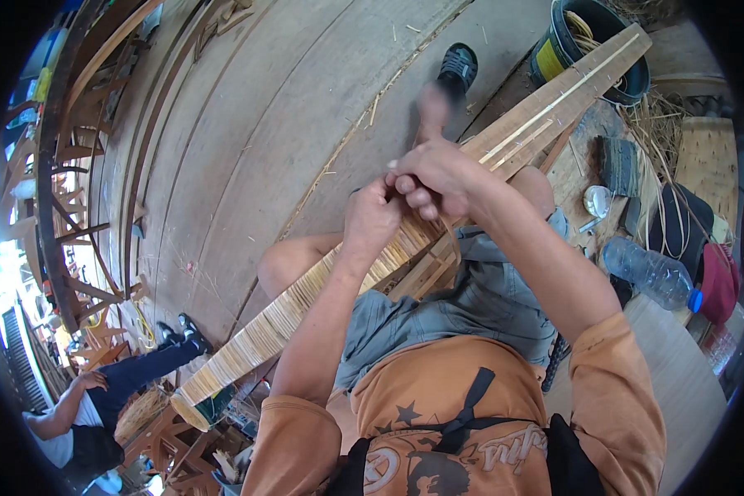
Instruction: Weaving thin strips of material around a wooden furniture component and securing them with a hammer and nails.
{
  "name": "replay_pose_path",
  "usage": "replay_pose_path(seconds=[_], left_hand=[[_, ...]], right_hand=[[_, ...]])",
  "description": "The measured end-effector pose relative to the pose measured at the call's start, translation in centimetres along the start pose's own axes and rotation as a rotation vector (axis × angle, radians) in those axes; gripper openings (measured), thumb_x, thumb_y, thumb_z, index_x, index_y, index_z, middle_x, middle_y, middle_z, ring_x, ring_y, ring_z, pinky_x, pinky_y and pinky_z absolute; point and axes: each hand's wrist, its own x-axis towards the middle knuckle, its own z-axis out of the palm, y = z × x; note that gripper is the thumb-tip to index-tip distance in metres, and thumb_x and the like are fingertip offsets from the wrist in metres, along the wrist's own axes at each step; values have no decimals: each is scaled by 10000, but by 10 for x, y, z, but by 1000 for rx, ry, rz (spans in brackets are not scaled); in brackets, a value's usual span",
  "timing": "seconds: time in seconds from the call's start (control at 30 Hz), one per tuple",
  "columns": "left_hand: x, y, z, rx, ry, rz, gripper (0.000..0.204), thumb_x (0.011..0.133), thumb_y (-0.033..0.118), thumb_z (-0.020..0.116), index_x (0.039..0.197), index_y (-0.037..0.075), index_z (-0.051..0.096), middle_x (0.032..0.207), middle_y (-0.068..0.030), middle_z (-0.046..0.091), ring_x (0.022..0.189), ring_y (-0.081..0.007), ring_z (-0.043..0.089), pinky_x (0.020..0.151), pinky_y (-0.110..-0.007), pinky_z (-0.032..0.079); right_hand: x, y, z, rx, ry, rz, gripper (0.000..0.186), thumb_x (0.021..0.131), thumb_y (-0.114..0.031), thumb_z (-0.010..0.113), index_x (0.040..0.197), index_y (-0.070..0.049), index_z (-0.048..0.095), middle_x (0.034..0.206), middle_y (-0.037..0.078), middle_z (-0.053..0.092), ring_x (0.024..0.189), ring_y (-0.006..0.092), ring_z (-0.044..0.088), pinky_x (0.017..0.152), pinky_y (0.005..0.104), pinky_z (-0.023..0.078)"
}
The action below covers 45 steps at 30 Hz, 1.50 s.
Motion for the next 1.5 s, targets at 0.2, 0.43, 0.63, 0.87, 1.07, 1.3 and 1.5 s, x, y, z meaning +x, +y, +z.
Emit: replay_pose_path(seconds=[0.2, 0.43, 0.63, 0.87, 1.07, 1.3, 1.5], left_hand=[[-7, 33, 2, 361, 118, 14, 192, 834, 211, 587, 885, 42, 662, 732, -189, 622, 692, -308, 641, 635, -361, 480], [5, 30, 4, 298, 48, -107, 257, 813, 265, 620, 830, 11, 654, 722, -202, 627, 686, -310, 630, 653, -375, 476], [11, 8, -7, 1, -53, -209, 122, 834, 161, 640, 798, 44, 646, 669, 26, 572, 597, -61, 485, 539, -247, 394], [12, 19, -4, -138, -131, -285, 119, 867, 139, 615, 872, 20, 615, 754, -1, 602, 650, -70, 522, 597, -235, 421], [10, 21, -3, -146, -159, -301, 127, 872, 138, 604, 891, 13, 607, 779, -17, 609, 687, -75, 537, 651, -237, 436], [14, 13, -7, -122, -155, -314, 141, 874, 141, 602, 922, 8, 606, 823, -26, 613, 738, -84, 539, 702, -245, 435], [10, 18, -7, -174, -169, -314, 153, 876, 141, 599, 939, 2, 608, 838, -33, 617, 746, -88, 544, 707, -243, 436]], right_hand=[[-132, 15, -25, 111, -17, -340, 324, 892, -158, 565, 1157, 24, 528, 569, -28, 414, 408, 83, 397, 461, 263, 439], [-285, 21, -89, 406, -143, -1100, 774, 886, -107, 573, 1463, -26, 65, 797, 36, 458, 547, 109, 467, 430, 265, 424], [-246, 24, -105, 634, 472, -1165, 293, 952, -282, 486, 1138, -56, 506, 770, 5, 533, 606, 99, 491, 538, 256, 410], [-168, 162, -205, -751, 1521, -548, 142, 903, -111, 542, 1010, -41, 603, 836, 99, 626, 758, 225, 623, 660, 310, 488], [-123, 188, -247, -1168, 1770, -377, 323, 856, 1, 448, 1168, 80, 428, 1097, 277, 560, 1019, 447, 542, 875, 457, 452], [-134, 156, -229, -931, 1622, -77, 152, 858, -92, 478, 930, 17, 556, 900, 282, 611, 891, 460, 583, 769, 491, 466], [-162, 166, -207, -1049, 1585, -700, 186, 863, -73, 554, 1040, -24, 588, 890, 180, 625, 774, 349, 615, 703, 409, 476]])
